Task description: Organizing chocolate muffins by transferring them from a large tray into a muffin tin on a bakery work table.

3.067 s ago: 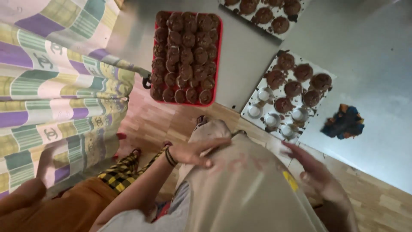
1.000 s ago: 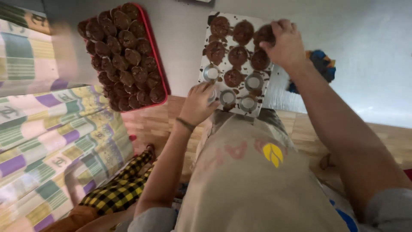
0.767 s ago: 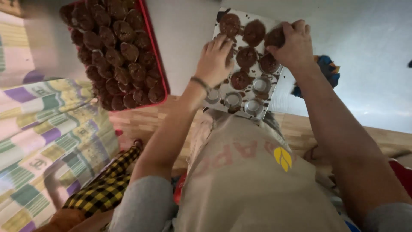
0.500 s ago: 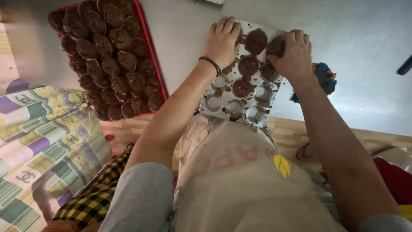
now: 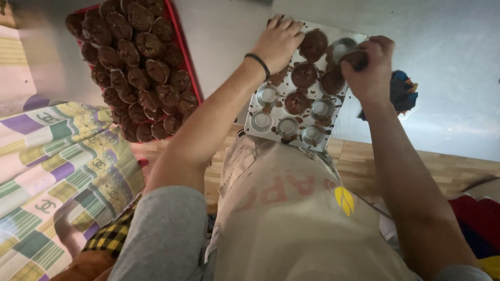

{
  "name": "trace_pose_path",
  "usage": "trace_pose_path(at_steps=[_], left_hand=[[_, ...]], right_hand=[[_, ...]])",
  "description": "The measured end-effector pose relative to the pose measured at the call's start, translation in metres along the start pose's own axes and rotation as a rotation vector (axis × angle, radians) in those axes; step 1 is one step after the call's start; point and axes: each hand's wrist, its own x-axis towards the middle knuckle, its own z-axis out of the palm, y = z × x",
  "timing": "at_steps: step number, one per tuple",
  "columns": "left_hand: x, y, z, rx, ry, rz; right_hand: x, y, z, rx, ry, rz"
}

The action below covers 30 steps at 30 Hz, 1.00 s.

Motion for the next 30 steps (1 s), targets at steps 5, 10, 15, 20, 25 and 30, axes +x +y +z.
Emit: trace_pose_path(at_steps=[5,10,15,20,25,30], left_hand=[[0.005,-0.011,-0.007,0.083,0.048,0.08],[0.02,-0.022,-0.017,0.264,-0.002,0.197],[0.031,-0.035,-0.012,0.269,-0.105,0.265],[0.03,-0.025,-0.033,0.27,-0.186,0.296],[0.029,-0.024,-0.033,0.303,-0.182,0.307],[0.027,-0.036,-0.024,0.368,-0.127,0.347]], right_hand=[[-0.032,0.013,-0.017,0.209,0.162,0.304],[-0.069,0.01,-0.041,0.76,0.299,0.802],[-0.127,0.07,-0.047,1.155,0.429,0.738],[-0.144,0.041,-0.072,1.14,0.465,0.798],[-0.152,0.04,-0.072,1.205,0.483,0.875],[-0.15,0.023,-0.066,1.371,0.456,0.796]])
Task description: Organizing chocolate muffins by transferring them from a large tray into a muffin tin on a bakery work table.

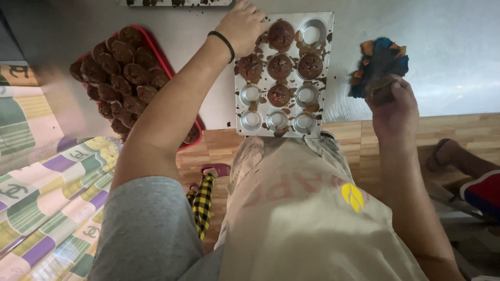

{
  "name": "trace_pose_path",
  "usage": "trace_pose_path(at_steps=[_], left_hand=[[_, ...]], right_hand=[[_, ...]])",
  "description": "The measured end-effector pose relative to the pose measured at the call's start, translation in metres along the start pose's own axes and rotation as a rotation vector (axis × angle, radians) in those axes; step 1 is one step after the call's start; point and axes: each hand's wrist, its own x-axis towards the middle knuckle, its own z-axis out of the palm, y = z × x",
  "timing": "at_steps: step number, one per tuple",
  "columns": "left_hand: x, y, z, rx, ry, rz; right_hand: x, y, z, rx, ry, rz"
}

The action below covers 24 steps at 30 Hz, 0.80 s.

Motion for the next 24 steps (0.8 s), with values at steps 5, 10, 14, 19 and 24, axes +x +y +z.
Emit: trace_pose_path(at_steps=[5,10,14,19,24], left_hand=[[-0.001,0.0,-0.005,-0.081,-0.036,-0.022],[-0.007,-0.001,0.0,-0.144,0.015,-0.028],[-0.009,0.004,-0.02,-0.27,-0.068,-0.071],[-0.012,0.006,-0.033,-0.329,-0.127,-0.096],[-0.017,0.004,-0.021,-0.137,-0.108,-0.042]], right_hand=[[-0.003,0.004,-0.001,0.009,-0.083,-0.008],[-0.003,0.007,-0.011,-0.005,0.006,0.028],[-0.01,0.008,-0.007,0.002,-0.027,-0.005],[-0.01,0.013,-0.007,0.003,-0.068,0.002],[-0.012,0.017,-0.005,-0.119,-0.076,-0.019]])
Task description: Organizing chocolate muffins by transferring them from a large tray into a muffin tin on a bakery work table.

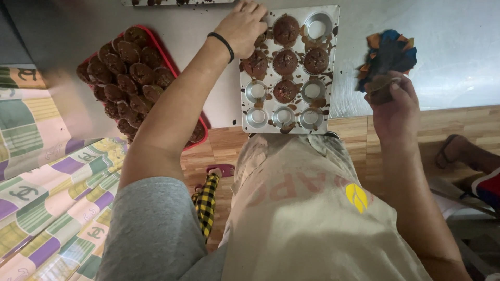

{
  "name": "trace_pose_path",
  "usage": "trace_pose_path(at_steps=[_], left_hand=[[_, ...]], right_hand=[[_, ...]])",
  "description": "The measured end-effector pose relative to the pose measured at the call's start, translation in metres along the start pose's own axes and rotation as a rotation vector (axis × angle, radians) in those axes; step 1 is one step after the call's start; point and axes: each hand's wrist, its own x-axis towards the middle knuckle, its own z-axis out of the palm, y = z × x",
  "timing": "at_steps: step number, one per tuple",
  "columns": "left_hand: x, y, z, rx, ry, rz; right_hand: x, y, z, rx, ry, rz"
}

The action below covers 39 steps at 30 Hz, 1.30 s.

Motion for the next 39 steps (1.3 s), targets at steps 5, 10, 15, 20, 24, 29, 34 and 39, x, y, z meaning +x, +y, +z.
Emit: trace_pose_path(at_steps=[5,10,15,20,24,29,34,39], left_hand=[[0.002,-0.01,0.005,-0.091,-0.023,0.059],[-0.001,-0.013,-0.012,-0.177,-0.096,0.084],[0.005,-0.01,-0.011,-0.009,-0.191,0.075],[0.0,0.013,-0.042,-0.195,-0.098,-0.092],[-0.002,0.003,-0.005,-0.352,0.189,-0.253],[-0.021,0.014,-0.024,-0.583,0.163,-0.512],[-0.023,0.024,0.001,-0.655,0.168,-0.709],[-0.02,0.02,0.045,-0.472,0.322,-0.745]], right_hand=[[-0.003,0.014,0.005,0.053,-0.051,-0.024],[-0.011,0.023,0.019,0.076,-0.052,0.029],[-0.027,0.018,0.065,-1.036,0.045,-0.028],[-0.011,0.048,0.078,-1.266,-0.268,-0.575],[-0.002,0.061,0.083,-1.446,-0.277,-0.574],[-0.002,0.062,0.081,-1.561,-0.227,-0.737],[-0.003,0.063,0.083,-1.661,-0.206,-0.775],[0.002,0.065,0.083,-1.76,-0.217,-0.696]])
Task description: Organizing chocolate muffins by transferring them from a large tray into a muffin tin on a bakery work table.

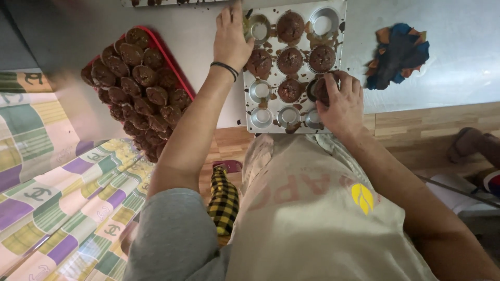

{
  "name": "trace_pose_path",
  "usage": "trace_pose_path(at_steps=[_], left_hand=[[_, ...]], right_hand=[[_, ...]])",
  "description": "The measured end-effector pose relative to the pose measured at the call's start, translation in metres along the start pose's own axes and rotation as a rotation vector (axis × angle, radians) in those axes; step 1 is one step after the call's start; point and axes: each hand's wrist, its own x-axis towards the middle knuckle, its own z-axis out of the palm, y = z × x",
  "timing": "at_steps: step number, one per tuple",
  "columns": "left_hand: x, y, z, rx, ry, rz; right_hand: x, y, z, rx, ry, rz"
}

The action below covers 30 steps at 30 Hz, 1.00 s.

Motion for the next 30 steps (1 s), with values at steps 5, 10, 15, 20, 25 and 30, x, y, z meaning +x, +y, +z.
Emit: trace_pose_path(at_steps=[5,10,15,20,25,30], left_hand=[[0.004,-0.017,0.009,0.011,0.073,-0.022],[0.008,-0.005,-0.026,-0.123,-0.036,-0.086],[0.013,-0.026,-0.04,-0.247,-0.015,0.132],[0.006,-0.007,-0.029,-0.299,-0.056,-0.009],[0.006,-0.028,-0.002,-0.462,-0.028,-0.234],[0.0,-0.062,0.015,-1.49,0.257,-0.66]], right_hand=[[0.002,0.004,0.002,0.06,-0.017,0.007],[0.004,0.011,0.003,0.217,-0.038,0.073],[0.003,0.019,0.004,0.255,-0.039,0.015],[0.0,0.021,0.004,0.259,-0.005,-0.037],[0.0,0.033,0.002,0.475,-0.014,0.072],[0.003,0.051,0.007,1.008,0.007,0.492]])
